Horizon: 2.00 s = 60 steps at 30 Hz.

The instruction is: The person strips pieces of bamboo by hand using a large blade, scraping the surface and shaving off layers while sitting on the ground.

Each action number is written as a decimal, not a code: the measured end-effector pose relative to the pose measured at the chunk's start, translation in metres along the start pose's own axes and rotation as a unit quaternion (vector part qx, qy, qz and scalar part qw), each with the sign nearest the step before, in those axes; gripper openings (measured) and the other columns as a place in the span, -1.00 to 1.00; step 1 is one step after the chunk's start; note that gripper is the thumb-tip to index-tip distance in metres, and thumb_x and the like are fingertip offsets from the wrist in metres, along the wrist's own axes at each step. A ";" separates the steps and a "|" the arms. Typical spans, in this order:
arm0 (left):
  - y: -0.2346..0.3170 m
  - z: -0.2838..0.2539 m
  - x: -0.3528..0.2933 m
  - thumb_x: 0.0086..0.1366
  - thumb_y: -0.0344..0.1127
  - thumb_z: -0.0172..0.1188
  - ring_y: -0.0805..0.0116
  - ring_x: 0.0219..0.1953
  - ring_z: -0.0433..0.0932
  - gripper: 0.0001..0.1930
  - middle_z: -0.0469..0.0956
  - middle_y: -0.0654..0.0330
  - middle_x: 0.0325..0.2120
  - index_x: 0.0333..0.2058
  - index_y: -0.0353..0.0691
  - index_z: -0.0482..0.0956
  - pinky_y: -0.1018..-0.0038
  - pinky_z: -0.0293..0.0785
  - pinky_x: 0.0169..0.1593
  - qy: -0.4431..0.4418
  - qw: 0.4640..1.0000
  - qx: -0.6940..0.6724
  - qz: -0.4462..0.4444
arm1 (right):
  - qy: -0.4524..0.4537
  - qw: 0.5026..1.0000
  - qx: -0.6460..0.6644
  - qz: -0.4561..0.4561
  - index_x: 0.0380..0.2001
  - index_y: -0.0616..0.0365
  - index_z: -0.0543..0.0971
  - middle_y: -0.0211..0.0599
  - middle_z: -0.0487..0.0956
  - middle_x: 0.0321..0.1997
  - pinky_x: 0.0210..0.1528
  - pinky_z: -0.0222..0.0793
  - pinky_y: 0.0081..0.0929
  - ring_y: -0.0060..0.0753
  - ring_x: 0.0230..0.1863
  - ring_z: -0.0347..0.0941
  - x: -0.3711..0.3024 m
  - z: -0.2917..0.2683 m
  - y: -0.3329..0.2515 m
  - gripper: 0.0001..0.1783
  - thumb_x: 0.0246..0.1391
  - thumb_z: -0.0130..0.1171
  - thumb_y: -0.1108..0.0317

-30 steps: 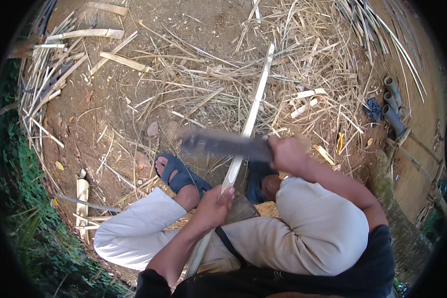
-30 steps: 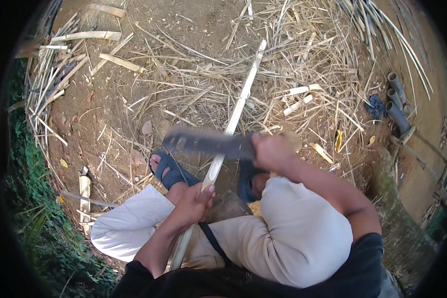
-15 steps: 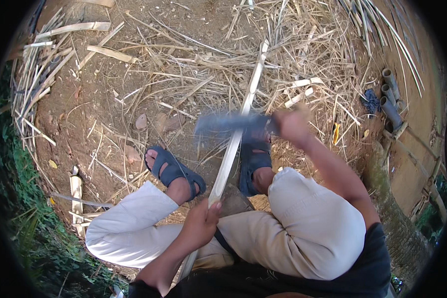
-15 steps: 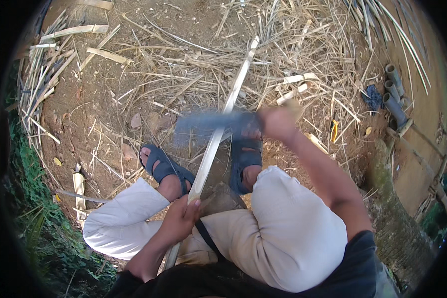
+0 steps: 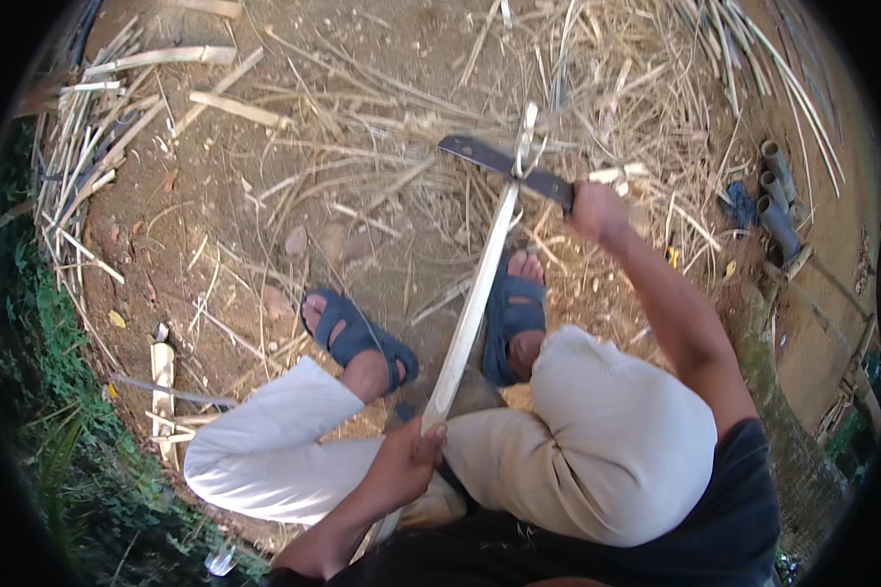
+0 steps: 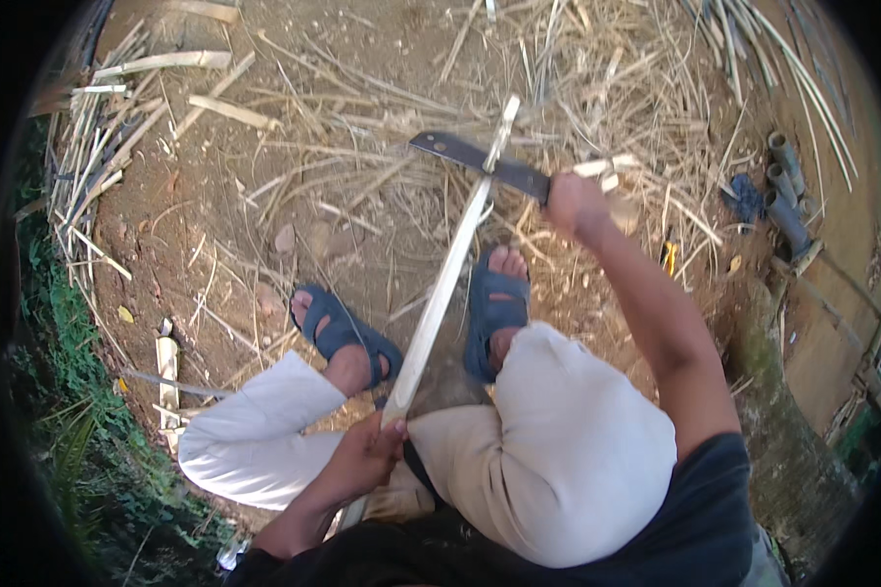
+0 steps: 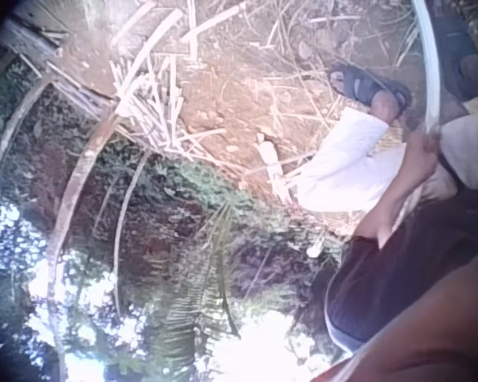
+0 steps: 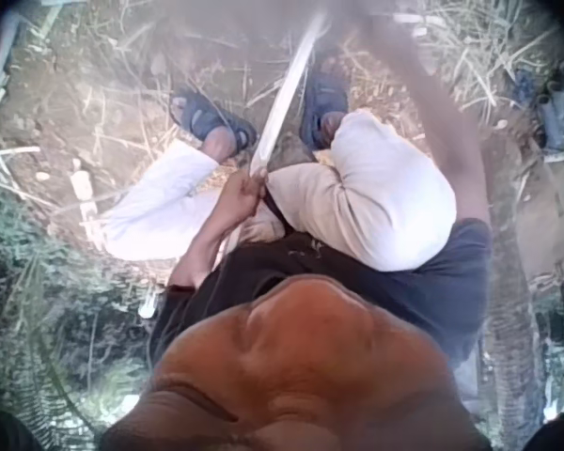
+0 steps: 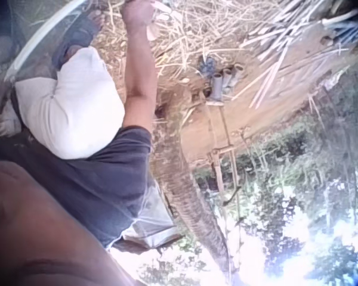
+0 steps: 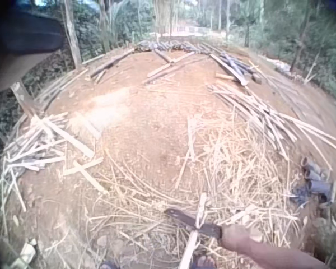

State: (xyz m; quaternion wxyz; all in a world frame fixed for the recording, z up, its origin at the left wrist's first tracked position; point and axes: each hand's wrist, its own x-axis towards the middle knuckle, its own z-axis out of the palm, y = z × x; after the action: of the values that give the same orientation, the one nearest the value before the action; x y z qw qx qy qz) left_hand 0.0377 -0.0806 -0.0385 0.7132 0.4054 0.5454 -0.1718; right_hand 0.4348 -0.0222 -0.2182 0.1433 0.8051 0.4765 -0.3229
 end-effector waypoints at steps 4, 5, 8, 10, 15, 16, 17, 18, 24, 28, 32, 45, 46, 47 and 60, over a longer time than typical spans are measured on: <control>-0.011 -0.001 0.007 0.49 -0.05 -0.06 0.65 -0.64 0.21 -0.71 0.30 0.40 -0.61 -0.28 -0.15 0.38 0.62 0.16 -0.60 0.007 1.000 -0.024 -0.005 | 0.196 0.965 0.016 -0.172 -0.28 0.10 0.60 -0.03 0.64 -0.40 -0.23 0.54 -0.19 -0.09 -0.38 0.63 -0.047 0.031 -0.043 -0.78 0.03 0.12 0.26; -0.014 0.002 0.003 0.49 -0.05 -0.06 0.65 -0.64 0.20 -0.71 0.29 0.41 -0.61 -0.28 -0.16 0.38 0.62 0.15 -0.60 0.005 1.000 -0.027 -0.010 | 0.366 0.895 -0.004 -0.254 -0.28 0.11 0.59 -0.01 0.64 -0.37 -0.24 0.51 -0.16 -0.06 -0.38 0.62 -0.072 0.031 -0.056 -0.76 0.02 0.17 0.22; -0.014 -0.003 -0.030 0.49 -0.08 -0.05 0.64 -0.59 0.29 -0.70 0.35 0.39 -0.62 -0.25 -0.22 0.41 0.59 0.25 -0.53 0.034 0.999 0.025 -0.010 | 0.032 0.981 -0.093 -0.165 -0.34 0.14 0.61 -0.09 0.63 -0.48 -0.32 0.52 -0.11 -0.04 -0.40 0.61 -0.011 0.051 0.017 -0.75 -0.13 0.18 0.28; -0.001 -0.006 -0.040 0.49 -0.11 -0.04 0.62 -0.54 0.35 -0.71 0.40 0.35 -0.61 -0.25 -0.25 0.41 0.57 0.29 -0.48 0.029 0.996 0.081 0.017 | 0.072 0.997 -0.029 -0.029 -0.30 0.19 0.60 -0.03 0.65 -0.44 -0.24 0.55 -0.12 -0.03 -0.33 0.63 0.003 0.032 0.041 -0.70 -0.10 0.24 0.23; -0.020 0.005 -0.007 0.49 -0.18 -0.06 0.64 -0.58 0.27 -0.76 0.35 0.36 -0.63 -0.28 -0.23 0.39 0.57 0.23 -0.51 0.041 0.998 0.029 0.037 | 0.060 0.992 0.083 -0.070 -0.26 0.19 0.58 -0.01 0.63 -0.47 -0.18 0.53 -0.09 -0.01 -0.36 0.63 -0.046 0.039 -0.043 -0.59 -0.18 0.34 0.17; -0.025 0.010 -0.008 0.49 -0.20 -0.06 0.64 -0.58 0.26 -0.77 0.34 0.36 -0.63 -0.28 -0.23 0.39 0.56 0.22 -0.52 0.041 0.998 0.017 0.044 | 0.057 0.984 0.053 -0.158 -0.27 0.18 0.57 -0.04 0.63 -0.47 -0.18 0.53 -0.08 -0.02 -0.38 0.62 -0.059 0.034 -0.055 -0.60 -0.19 0.34 0.17; -0.027 0.010 -0.014 0.49 -0.20 -0.06 0.64 -0.58 0.27 -0.77 0.35 0.36 -0.62 -0.28 -0.23 0.39 0.57 0.23 -0.51 0.040 0.999 0.008 0.019 | 0.050 0.969 0.025 -0.240 -0.29 0.17 0.56 -0.07 0.62 -0.48 -0.19 0.52 -0.07 -0.04 -0.39 0.62 -0.075 0.030 -0.065 -0.61 -0.19 0.34 0.17; -0.019 0.003 -0.023 0.49 -0.20 -0.06 0.64 -0.57 0.27 -0.77 0.35 0.36 -0.62 -0.28 -0.23 0.39 0.57 0.23 -0.51 0.036 0.999 0.006 0.002 | 0.051 0.949 -0.003 -0.312 -0.31 0.16 0.56 -0.10 0.62 -0.48 -0.19 0.52 -0.07 -0.06 -0.41 0.62 -0.085 0.025 -0.065 -0.62 -0.20 0.34 0.17; -0.045 0.008 -0.033 0.49 -0.19 -0.06 0.59 -0.54 0.31 -0.77 0.38 0.34 -0.58 -0.25 -0.24 0.41 0.53 0.31 -0.45 0.034 0.996 0.083 0.018 | 0.021 0.998 0.054 -0.013 -0.34 0.20 0.64 0.07 0.64 -0.39 -0.19 0.57 -0.16 0.01 -0.33 0.63 -0.001 0.062 0.013 -0.66 -0.10 0.25 0.14; -0.057 -0.005 -0.023 0.49 -0.16 -0.05 0.59 -0.54 0.31 -0.76 0.40 0.35 -0.54 -0.25 -0.21 0.41 0.56 0.28 -0.46 0.024 0.998 0.054 0.014 | 0.097 0.975 0.048 -0.194 -0.44 0.15 0.62 0.01 0.64 -0.44 -0.29 0.51 -0.12 -0.01 -0.40 0.61 -0.059 0.058 -0.036 -0.71 -0.18 0.28 0.15; -0.035 -0.007 -0.034 0.50 -0.15 -0.05 0.64 -0.59 0.26 -0.78 0.34 0.39 -0.57 -0.24 -0.18 0.40 0.59 0.23 -0.53 0.012 0.999 0.039 -0.036 | 0.058 0.977 -0.053 -0.199 -0.35 0.21 0.59 -0.04 0.65 -0.37 -0.35 0.47 -0.09 -0.04 -0.40 0.59 -0.014 0.079 0.009 -0.68 -0.17 0.26 0.22; -0.035 -0.010 -0.016 0.48 -0.13 -0.01 0.60 -0.58 0.30 -0.73 0.37 0.33 -0.59 -0.29 -0.21 0.41 0.57 0.25 -0.53 0.007 0.996 -0.033 -0.078 | 0.012 0.998 0.050 0.033 -0.28 0.24 0.64 0.02 0.67 -0.28 -0.11 0.55 -0.17 0.00 -0.22 0.63 -0.007 0.049 0.024 -0.62 -0.09 0.24 0.16; -0.030 -0.009 -0.016 0.48 -0.12 -0.01 0.61 -0.59 0.30 -0.73 0.36 0.33 -0.59 -0.28 -0.21 0.41 0.57 0.25 -0.54 0.002 0.996 -0.031 -0.084 | 0.008 0.995 0.076 0.066 -0.28 0.26 0.64 0.04 0.66 -0.27 -0.10 0.54 -0.16 0.01 -0.20 0.63 -0.003 0.046 0.030 -0.62 -0.06 0.23 0.16; -0.031 -0.008 -0.014 0.48 -0.11 -0.02 0.61 -0.62 0.28 -0.73 0.35 0.35 -0.61 -0.29 -0.20 0.41 0.57 0.22 -0.56 -0.002 0.993 -0.063 -0.095 | 0.008 0.990 0.102 0.093 -0.29 0.28 0.65 0.07 0.66 -0.25 -0.09 0.54 -0.15 0.02 -0.18 0.63 0.002 0.038 0.029 -0.62 -0.04 0.21 0.15; -0.020 -0.027 -0.032 0.45 -0.16 0.03 0.29 -0.65 0.49 -0.68 0.48 0.07 -0.70 -0.34 -0.33 0.47 0.33 0.37 -0.51 0.105 0.976 0.181 0.057 | 0.221 0.948 0.227 -0.023 -0.39 0.26 0.58 0.12 0.60 -0.48 -0.24 0.51 -0.07 0.18 -0.37 0.57 -0.043 0.035 0.015 -0.72 -0.15 0.27 0.28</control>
State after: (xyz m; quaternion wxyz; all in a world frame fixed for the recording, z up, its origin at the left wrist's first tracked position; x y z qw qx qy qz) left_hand -0.0044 -0.0785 -0.0188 0.5759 0.5738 0.5529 -0.1829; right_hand 0.4197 -0.0774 -0.2175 -0.1593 0.8562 0.4290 -0.2399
